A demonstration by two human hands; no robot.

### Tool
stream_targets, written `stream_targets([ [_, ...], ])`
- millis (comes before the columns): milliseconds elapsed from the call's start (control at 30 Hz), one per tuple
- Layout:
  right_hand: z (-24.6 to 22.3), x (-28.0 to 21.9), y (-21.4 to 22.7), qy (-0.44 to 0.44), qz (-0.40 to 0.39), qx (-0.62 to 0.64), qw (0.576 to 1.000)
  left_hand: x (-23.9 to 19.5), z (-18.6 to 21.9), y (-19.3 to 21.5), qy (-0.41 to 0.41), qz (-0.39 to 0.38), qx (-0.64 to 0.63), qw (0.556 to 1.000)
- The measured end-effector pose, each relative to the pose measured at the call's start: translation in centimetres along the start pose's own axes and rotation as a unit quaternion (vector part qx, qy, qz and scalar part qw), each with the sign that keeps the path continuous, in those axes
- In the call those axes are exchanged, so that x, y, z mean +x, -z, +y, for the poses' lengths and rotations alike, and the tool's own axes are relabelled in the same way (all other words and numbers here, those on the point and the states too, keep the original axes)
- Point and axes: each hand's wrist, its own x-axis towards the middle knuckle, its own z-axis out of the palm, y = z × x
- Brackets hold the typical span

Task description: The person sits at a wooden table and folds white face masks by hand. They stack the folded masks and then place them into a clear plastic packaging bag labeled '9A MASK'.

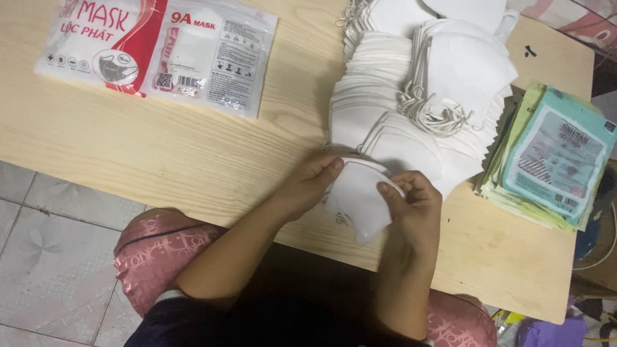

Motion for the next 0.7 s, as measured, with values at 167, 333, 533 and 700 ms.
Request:
stream_targets([
  [167, -1.3, -0.6, -1.7, -0.016, 0.021, 0.055, 0.998, -0.6, 2.7, -1.1, -0.002, -0.012, 0.030, 0.999],
  [333, -0.7, 0.0, -0.6, 0.025, 0.015, -0.025, 0.999, -0.4, 1.7, -0.7, -0.027, -0.036, 0.072, 0.996],
  [533, -1.2, 2.7, 1.1, 0.312, 0.128, -0.394, 0.855, -0.4, 1.9, -0.1, -0.018, -0.002, 0.063, 0.998],
  [700, -0.7, 3.0, 1.1, 0.190, 0.160, -0.463, 0.851, -0.4, -0.1, 0.4, 0.028, -0.014, 0.031, 0.999],
])
